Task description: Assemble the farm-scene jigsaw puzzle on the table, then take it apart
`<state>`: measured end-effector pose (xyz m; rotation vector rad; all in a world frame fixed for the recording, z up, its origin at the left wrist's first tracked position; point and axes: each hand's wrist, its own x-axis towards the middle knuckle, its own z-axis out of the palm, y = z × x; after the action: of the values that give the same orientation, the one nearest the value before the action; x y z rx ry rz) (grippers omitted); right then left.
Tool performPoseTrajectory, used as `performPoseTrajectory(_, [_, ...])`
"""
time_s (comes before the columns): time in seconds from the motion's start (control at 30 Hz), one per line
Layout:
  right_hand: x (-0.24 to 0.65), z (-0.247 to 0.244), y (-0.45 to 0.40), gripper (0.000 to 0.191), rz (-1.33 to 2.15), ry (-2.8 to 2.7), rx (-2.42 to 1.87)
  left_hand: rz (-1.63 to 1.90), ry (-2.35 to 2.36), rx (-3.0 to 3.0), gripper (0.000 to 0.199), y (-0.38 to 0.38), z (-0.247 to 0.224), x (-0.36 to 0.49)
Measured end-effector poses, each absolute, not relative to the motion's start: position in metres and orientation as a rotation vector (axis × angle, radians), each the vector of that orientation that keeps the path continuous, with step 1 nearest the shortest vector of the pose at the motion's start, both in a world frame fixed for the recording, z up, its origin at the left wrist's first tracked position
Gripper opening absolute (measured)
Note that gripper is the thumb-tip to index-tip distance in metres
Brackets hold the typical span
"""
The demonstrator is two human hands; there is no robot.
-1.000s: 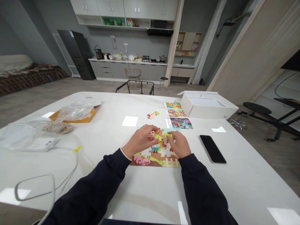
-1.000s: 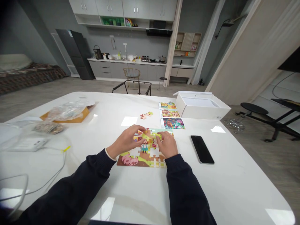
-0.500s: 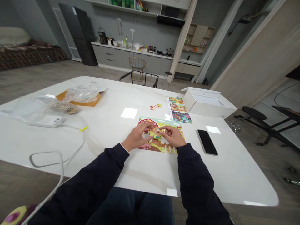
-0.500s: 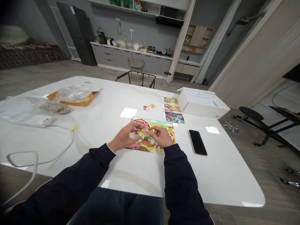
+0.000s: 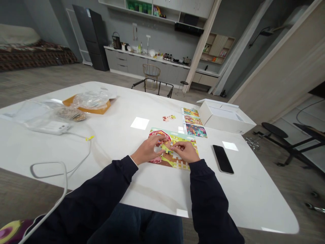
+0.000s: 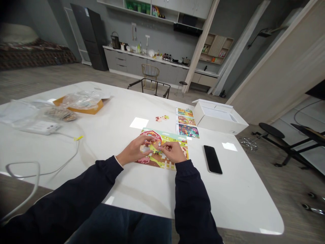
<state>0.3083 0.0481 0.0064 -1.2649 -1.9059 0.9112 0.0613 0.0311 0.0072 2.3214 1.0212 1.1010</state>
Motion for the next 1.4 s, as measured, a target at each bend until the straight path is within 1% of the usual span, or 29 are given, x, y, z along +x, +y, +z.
performPoseTrajectory(0.2, [0.308, 0.006, 0.048, 0.04, 0.897, -1.942, -1.27, 1.15, 0.992, 2.341, 0.046, 0.029, 0.013, 0.063])
performPoseTrajectory(0.37, [0.309, 0.008, 0.048, 0.041, 0.893, -1.97, -1.288, 1.161, 0.965, 2.326, 0.049, 0.028, 0.014, 0.063])
performPoseTrajectory(0.5, [0.311, 0.011, 0.049, 0.048, 0.88, -1.971, -1.258, 1.144, 0.981, 2.326, 0.048, 0.029, 0.012, 0.062])
performPoseTrajectory(0.63, [0.312, 0.015, 0.048, 0.056, 0.819, -1.849, -1.309, 1.127, 1.005, 2.345, 0.05, 0.031, 0.01, 0.061])
performPoseTrajectory(0.77, [0.315, 0.021, 0.045, 0.062, 0.625, -1.679, -1.339, 1.133, 1.002, 2.359, 0.051, 0.031, 0.009, 0.061])
performPoseTrajectory(0.9, [0.32, 0.027, 0.044, 0.064, 0.488, -1.512, -1.365, 1.143, 0.991, 2.361, 0.051, 0.031, 0.01, 0.06])
performPoseTrajectory(1.13, [0.326, 0.025, 0.046, 0.063, 0.446, -1.432, -1.392, 1.139, 0.986, 2.352, 0.05, 0.031, 0.01, 0.061])
performPoseTrajectory(1.4, [0.326, 0.021, 0.049, 0.067, 0.421, -1.433, -1.408, 1.172, 0.948, 2.339, 0.053, 0.034, 0.003, 0.06])
